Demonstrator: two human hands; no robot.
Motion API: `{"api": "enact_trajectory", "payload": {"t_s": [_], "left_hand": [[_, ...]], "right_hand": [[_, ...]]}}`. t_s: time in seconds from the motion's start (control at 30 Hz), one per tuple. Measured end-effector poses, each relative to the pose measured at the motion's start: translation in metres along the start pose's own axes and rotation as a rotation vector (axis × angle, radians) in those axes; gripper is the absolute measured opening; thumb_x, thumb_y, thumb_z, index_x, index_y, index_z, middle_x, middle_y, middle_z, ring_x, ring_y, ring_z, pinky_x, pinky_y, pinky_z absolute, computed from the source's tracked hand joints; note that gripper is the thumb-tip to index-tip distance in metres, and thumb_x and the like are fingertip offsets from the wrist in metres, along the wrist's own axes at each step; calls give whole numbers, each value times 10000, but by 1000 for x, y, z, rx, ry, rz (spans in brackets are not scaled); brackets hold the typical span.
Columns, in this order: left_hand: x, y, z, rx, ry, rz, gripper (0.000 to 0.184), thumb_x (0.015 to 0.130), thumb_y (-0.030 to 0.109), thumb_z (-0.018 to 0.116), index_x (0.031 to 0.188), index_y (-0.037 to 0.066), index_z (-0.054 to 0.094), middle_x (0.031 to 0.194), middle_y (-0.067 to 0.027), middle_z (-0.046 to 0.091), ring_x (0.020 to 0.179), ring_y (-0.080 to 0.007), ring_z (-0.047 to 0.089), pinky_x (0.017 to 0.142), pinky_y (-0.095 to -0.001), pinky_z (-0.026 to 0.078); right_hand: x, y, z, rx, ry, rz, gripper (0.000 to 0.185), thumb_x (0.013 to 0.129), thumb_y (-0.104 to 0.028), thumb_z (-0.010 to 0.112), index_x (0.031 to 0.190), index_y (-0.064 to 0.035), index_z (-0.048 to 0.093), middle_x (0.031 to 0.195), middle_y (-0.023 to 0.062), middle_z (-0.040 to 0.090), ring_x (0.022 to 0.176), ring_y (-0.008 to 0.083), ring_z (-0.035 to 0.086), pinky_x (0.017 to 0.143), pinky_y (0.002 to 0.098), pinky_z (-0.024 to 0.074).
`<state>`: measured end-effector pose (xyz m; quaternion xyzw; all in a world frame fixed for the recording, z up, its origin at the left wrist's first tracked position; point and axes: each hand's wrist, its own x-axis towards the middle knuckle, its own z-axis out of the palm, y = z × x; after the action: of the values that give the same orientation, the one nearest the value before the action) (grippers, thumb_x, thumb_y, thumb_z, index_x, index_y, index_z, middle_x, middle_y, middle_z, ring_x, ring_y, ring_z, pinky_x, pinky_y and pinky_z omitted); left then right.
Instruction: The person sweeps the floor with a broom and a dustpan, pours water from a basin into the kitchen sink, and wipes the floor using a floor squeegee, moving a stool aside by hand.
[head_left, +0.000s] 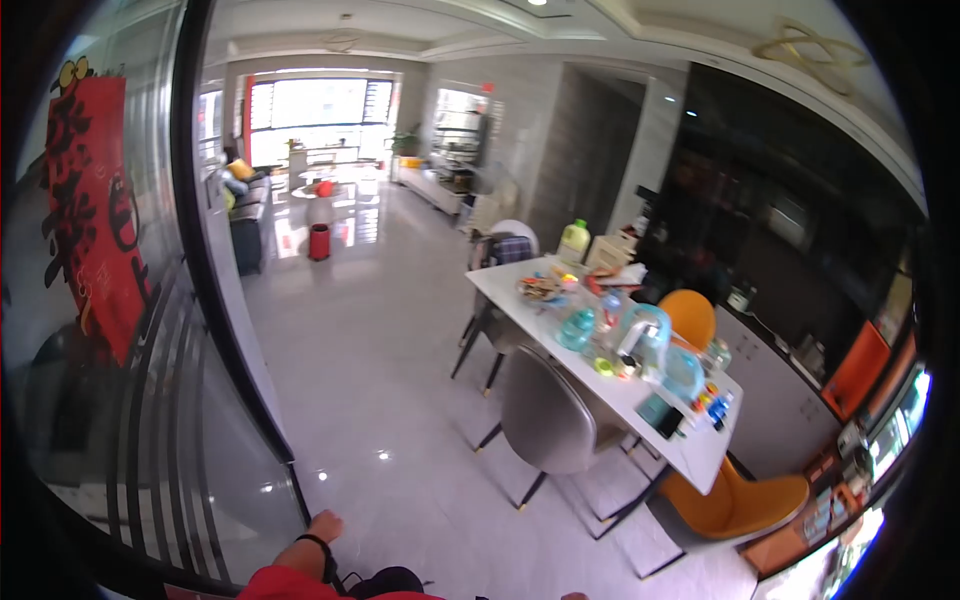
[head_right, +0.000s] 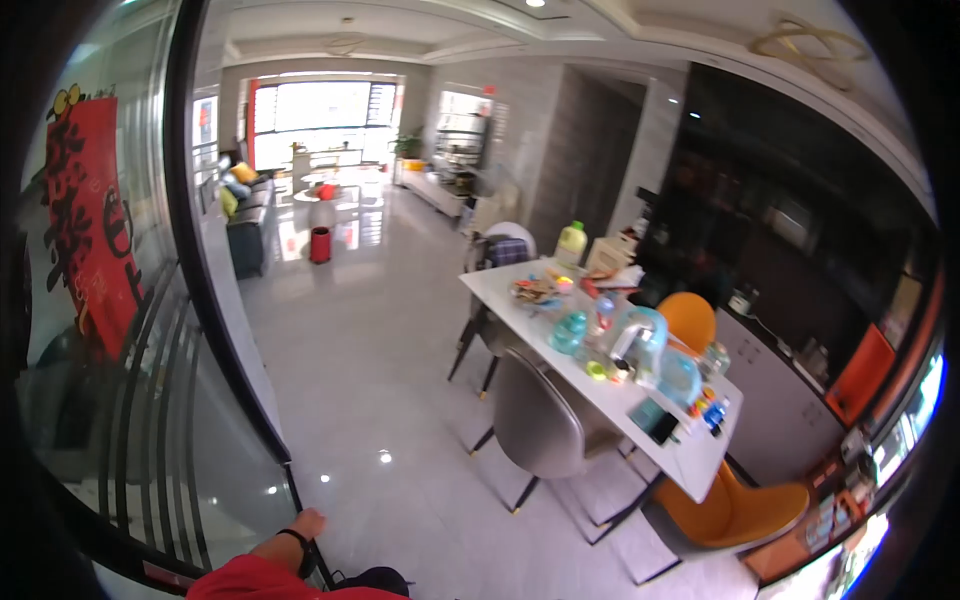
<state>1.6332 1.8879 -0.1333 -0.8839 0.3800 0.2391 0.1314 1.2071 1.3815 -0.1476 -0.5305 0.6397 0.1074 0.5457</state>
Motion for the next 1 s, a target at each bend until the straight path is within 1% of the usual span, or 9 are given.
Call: {"api": "enact_trajectory", "payload": {"t_s": [0.07,0.13,0.3,0.47,0.57,0.67,0.77,0.87,1.0], "left_hand": [[-61,16,-29,-928,247,-791,282,777,162,448,948,37,635,1018,-204,602,971,-353,574,820,-400,471],[-50,-23,55,-237,-174,-346,295,782,163,440,973,46,632,1013,-189,606,991,-328,571,822,-375,468],[-57,-36,95,-1045,-407,-881,270,793,205,475,954,71,645,922,-142,638,895,-284,607,775,-369,478],[-11,-87,69,-1847,-13,-1373,226,805,163,474,893,-1,603,784,-108,629,628,-213,588,600,-350,480],[25,-141,15,-1268,-262,-1130,227,795,180,476,805,2,617,751,-117,625,612,-227,587,585,-376,478],[104,-195,71,-1797,67,-1250,210,782,161,469,714,6,593,658,-106,596,691,-248,588,564,-385,460],[156,-212,39,-1494,253,-1031,334,757,193,523,1027,3,572,905,-171,599,793,-264,565,695,-428,451],[212,-223,67,-1797,468,-1110,280,748,179,489,943,1,582,760,-141,588,666,-279,557,571,-457,438],[212,-235,-26,-1885,161,-1171,163,766,182,482,802,42,558,610,-68,503,523,-215,467,427,-380,358]], "right_hand": [[47,-74,11,-116,-41,-133,179,825,-154,505,873,-7,593,883,147,589,751,254,591,641,393,478],[82,-145,43,-197,-96,-247,185,830,-156,489,879,-4,583,853,139,592,721,245,600,610,373,486],[164,-243,179,-303,-415,-413,201,842,-159,448,895,1,558,779,118,599,647,221,623,532,323,506],[42,-357,298,-943,-773,-492,307,859,-288,475,1016,-37,555,837,63,586,716,160,603,595,295,503],[56,-419,341,-968,-730,-626,298,863,-283,464,1029,-57,567,834,37,593,717,139,603,586,281,494],[80,-471,358,-685,-592,-589,261,833,-248,453,903,-30,580,747,71,605,607,148,581,516,280,477],[133,-523,376,-680,-594,-352,202,842,-182,466,949,-30,545,794,82,585,653,179,596,551,319,501],[234,-559,410,-624,-662,-303,211,819,-227,476,866,-52,583,705,62,607,575,146,597,502,286,488],[214,-671,451,-831,-588,-269,184,809,-168,457,837,-49,594,715,60,612,619,141,609,511,292,496]]}}
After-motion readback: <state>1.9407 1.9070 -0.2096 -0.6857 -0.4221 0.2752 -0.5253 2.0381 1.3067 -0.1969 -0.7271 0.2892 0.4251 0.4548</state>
